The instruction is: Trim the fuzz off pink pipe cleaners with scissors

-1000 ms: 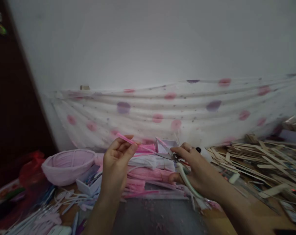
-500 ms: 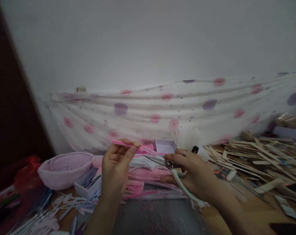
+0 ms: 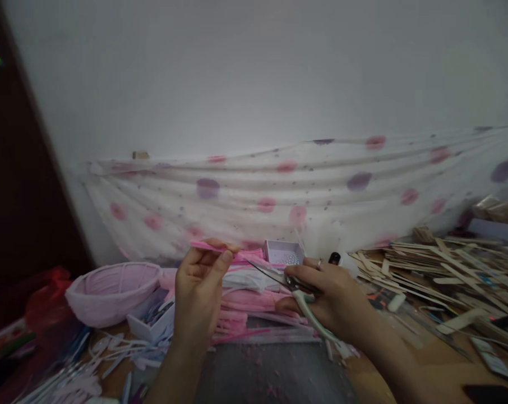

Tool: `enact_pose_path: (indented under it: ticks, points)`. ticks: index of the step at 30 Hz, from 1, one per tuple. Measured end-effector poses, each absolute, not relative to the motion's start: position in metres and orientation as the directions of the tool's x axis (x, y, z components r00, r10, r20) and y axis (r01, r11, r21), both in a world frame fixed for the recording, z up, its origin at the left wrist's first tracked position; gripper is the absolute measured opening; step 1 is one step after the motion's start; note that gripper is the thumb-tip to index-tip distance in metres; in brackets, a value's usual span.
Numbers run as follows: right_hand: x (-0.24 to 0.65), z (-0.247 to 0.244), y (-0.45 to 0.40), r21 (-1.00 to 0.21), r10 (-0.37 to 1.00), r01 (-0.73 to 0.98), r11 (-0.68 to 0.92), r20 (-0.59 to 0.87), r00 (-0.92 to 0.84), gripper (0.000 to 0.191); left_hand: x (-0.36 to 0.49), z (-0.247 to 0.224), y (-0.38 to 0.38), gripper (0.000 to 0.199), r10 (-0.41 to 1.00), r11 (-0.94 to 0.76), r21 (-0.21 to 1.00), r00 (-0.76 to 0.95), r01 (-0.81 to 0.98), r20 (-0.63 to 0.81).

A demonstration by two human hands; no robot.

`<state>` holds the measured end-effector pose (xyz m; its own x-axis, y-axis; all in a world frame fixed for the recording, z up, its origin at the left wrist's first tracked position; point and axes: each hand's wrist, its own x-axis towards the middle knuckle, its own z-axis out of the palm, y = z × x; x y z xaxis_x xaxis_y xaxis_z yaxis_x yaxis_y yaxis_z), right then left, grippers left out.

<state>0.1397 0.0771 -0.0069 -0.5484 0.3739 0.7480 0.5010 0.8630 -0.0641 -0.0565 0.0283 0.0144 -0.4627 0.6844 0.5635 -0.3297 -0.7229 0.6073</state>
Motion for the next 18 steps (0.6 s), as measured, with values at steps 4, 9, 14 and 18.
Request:
enact_pose_path:
  ticks: [4,9,14,18]
  points:
    - [0.139,-0.007,0.078,-0.071,0.374,0.502,0.862,0.758,-0.535,0.032,-0.057,0.013,0.03,0.019,0.69,-0.717,0.616,-0.463,-0.327,0.557]
    - [0.143,-0.001,0.08,-0.276,0.54,0.498,0.822,0.655,-0.529,0.04,-0.06,0.01,0.033,0.019,0.686,-0.719,0.621,-0.464,-0.312,0.561]
    - [0.14,0.004,0.074,-0.629,0.666,0.277,0.727,0.546,-0.508,0.034,-0.059,0.007,0.035,0.019,0.728,-0.678,0.66,-0.416,-0.322,0.545]
    - [0.132,0.005,0.066,-0.819,0.758,0.091,0.567,0.474,-0.448,0.031,-0.058,0.006,0.037,0.02,0.762,-0.642,0.685,-0.387,-0.345,0.519]
